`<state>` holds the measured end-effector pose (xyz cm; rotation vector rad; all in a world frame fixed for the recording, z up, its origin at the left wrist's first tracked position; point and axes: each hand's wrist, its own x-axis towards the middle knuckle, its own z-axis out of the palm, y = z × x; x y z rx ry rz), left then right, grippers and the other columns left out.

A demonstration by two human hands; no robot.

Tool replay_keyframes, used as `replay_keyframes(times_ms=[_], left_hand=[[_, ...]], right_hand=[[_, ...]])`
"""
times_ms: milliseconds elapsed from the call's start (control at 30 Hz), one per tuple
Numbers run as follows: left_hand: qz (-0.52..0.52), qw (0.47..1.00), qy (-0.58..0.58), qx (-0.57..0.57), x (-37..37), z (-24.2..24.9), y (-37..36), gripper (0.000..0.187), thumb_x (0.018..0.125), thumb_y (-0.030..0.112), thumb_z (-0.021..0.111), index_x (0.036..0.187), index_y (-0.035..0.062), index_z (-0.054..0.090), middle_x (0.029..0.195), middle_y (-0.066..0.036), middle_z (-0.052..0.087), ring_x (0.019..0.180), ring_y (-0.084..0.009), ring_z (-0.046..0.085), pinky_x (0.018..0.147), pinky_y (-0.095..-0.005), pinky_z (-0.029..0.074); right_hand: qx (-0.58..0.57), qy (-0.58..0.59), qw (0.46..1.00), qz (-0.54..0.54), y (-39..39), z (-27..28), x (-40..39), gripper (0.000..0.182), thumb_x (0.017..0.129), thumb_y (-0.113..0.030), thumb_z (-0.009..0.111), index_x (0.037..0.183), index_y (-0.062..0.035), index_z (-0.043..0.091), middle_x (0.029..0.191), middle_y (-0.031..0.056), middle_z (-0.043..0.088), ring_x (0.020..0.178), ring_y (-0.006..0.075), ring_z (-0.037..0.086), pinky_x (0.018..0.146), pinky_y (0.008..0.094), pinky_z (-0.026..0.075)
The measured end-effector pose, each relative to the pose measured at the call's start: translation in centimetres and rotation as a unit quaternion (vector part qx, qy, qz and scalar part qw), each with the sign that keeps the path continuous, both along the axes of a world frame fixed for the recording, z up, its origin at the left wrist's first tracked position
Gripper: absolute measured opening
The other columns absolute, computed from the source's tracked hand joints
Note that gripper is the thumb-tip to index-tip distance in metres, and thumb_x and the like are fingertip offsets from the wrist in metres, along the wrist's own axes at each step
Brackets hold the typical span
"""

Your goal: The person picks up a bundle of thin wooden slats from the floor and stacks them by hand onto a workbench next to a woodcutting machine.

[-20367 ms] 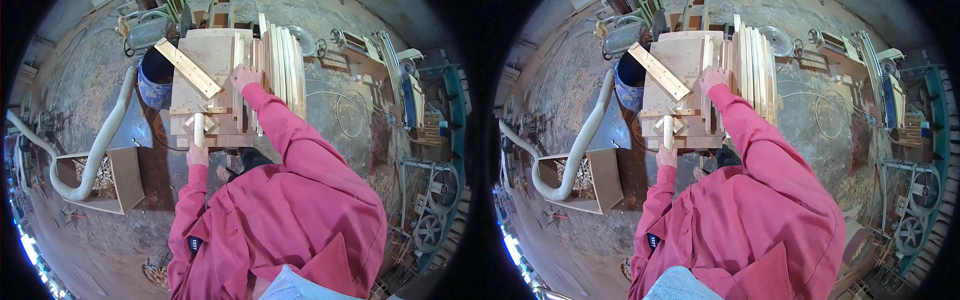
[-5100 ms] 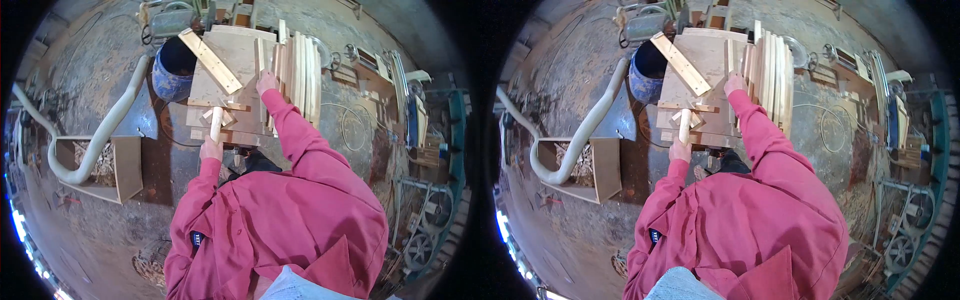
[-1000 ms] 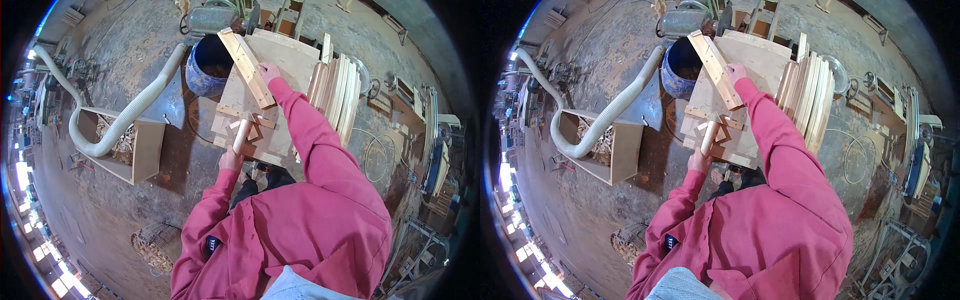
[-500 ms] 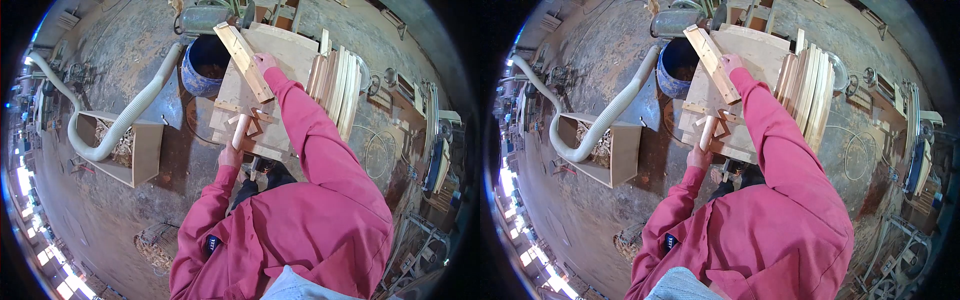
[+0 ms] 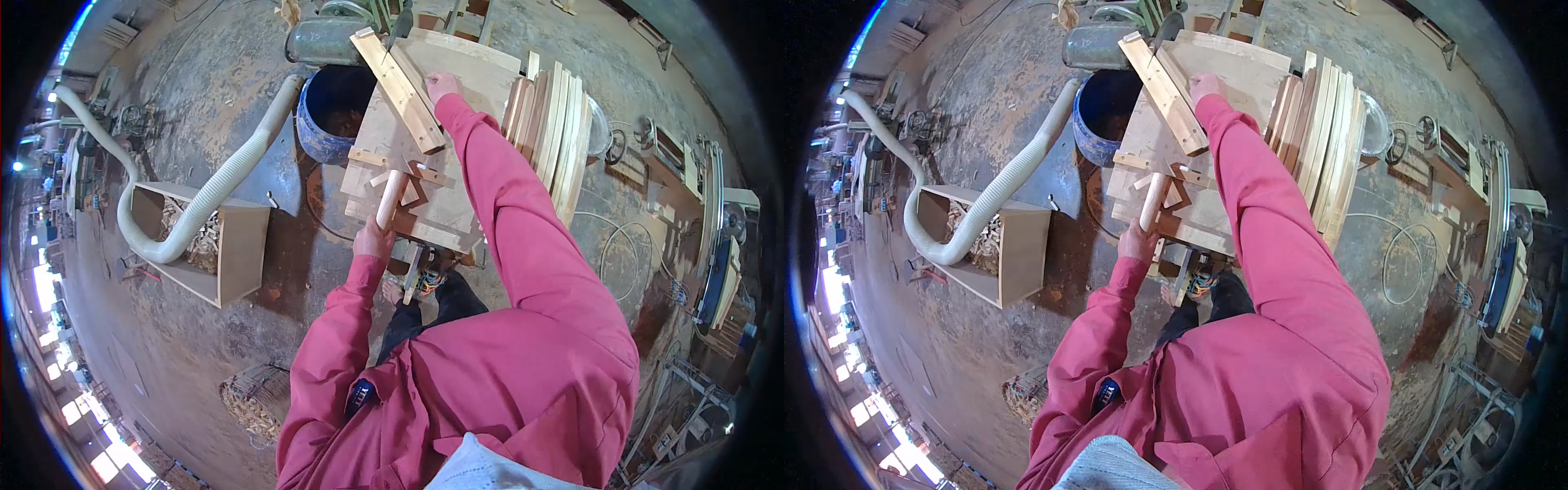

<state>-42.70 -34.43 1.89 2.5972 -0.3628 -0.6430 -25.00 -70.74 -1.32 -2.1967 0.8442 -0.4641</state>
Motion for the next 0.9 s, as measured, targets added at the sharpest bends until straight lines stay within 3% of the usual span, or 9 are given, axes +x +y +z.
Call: replay_keyframes(times_ms=[100,233,333,400,533,633,733,833,900], left_hand=[[0.000,1.000,-0.003,-0.009,-0.3,-0.2,0.6,0.034,0.086,0.029,0.070,0.103,0.0039,0.053,0.088,-0.028,0.069,0.086,-0.0485,0.067,0.074,-0.0566,0.053],[-0.002,1.000,-0.027,-0.001,-1.5,-0.1,1.9,0.033,0.087,0.030,0.068,0.099,0.0026,0.054,0.085,-0.030,0.068,0.083,-0.0501,0.066,0.072,-0.0581,0.053],[0.005,0.999,-0.037,-0.010,-2.7,-0.6,3.4,0.034,0.087,0.030,0.068,0.099,0.0025,0.053,0.085,-0.030,0.068,0.083,-0.0503,0.067,0.073,-0.0585,0.053],[0.001,0.999,-0.036,-0.026,-3.5,-0.4,4.5,0.034,0.088,0.031,0.068,0.099,0.0025,0.053,0.084,-0.030,0.068,0.082,-0.0498,0.067,0.073,-0.0585,0.053],[0.005,1.000,-0.010,0.019,-4.3,-0.3,5.7,0.034,0.087,0.030,0.069,0.100,0.0027,0.053,0.085,-0.029,0.069,0.083,-0.0483,0.068,0.073,-0.0577,0.054],[-0.010,1.000,0.010,0.010,-4.8,-0.2,6.7,0.036,0.086,0.029,0.071,0.102,0.0030,0.052,0.087,-0.028,0.069,0.085,-0.0472,0.068,0.073,-0.0568,0.054],[0.005,0.999,0.033,-0.001,-5.2,0.5,6.8,0.039,0.084,0.028,0.074,0.104,0.0033,0.051,0.088,-0.027,0.070,0.086,-0.0468,0.069,0.074,-0.0558,0.055],[0.003,0.999,0.037,0.017,-5.0,0.9,6.6,0.039,0.084,0.028,0.074,0.104,0.0033,0.052,0.087,-0.027,0.070,0.087,-0.0466,0.069,0.074,-0.0554,0.055],[0.000,0.999,0.048,0.025,-4.9,0.9,6.5,0.040,0.085,0.029,0.074,0.105,0.0031,0.052,0.088,-0.027,0.070,0.087,-0.0461,0.069,0.074,-0.0553,0.055]], right_hand=[[0.010,0.008,1.000,-0.025,0.3,0.8,-2.3,0.033,0.088,-0.035,0.070,0.103,-0.0056,0.075,0.099,0.0219,0.072,0.096,0.0371,0.069,0.086,0.0430,0.054],[-0.035,-0.048,0.998,0.023,4.1,2.5,-7.1,0.033,0.088,-0.033,0.071,0.101,-0.0036,0.074,0.105,0.0204,0.070,0.101,0.0378,0.067,0.088,0.0441,0.053],[0.014,-0.023,0.999,0.037,5.6,3.0,-9.0,0.028,0.089,-0.030,0.071,0.101,-0.0055,0.075,0.108,0.0190,0.068,0.103,0.0382,0.064,0.089,0.0453,0.052],[-0.054,-0.018,0.996,0.070,6.5,1.8,-9.6,0.025,0.089,-0.028,0.071,0.103,-0.0075,0.076,0.105,0.0184,0.068,0.098,0.0379,0.065,0.089,0.0456,0.051],[-0.035,-0.005,0.996,0.076,8.0,0.1,-8.8,0.025,0.091,-0.029,0.069,0.105,-0.0100,0.076,0.104,0.0182,0.068,0.098,0.0378,0.065,0.090,0.0457,0.051],[0.031,-0.062,0.994,0.080,8.0,-1.7,-6.5,0.025,0.093,-0.029,0.067,0.106,-0.0094,0.076,0.102,0.0188,0.068,0.098,0.0379,0.065,0.090,0.0459,0.050],[0.018,-0.088,0.993,0.072,8.4,-2.0,-4.8,0.024,0.093,-0.028,0.066,0.106,-0.0094,0.076,0.102,0.0193,0.068,0.098,0.0374,0.065,0.089,0.0455,0.051],[-0.008,-0.019,0.998,0.059,8.8,0.7,-4.2,0.027,0.093,-0.027,0.067,0.110,-0.0074,0.075,0.100,0.0193,0.070,0.097,0.0337,0.067,0.088,0.0413,0.051],[0.046,-0.068,0.994,0.076,8.3,0.0,-3.7,0.028,0.093,-0.027,0.067,0.110,-0.0061,0.074,0.101,0.0194,0.069,0.095,0.0333,0.067,0.086,0.0407,0.052]])
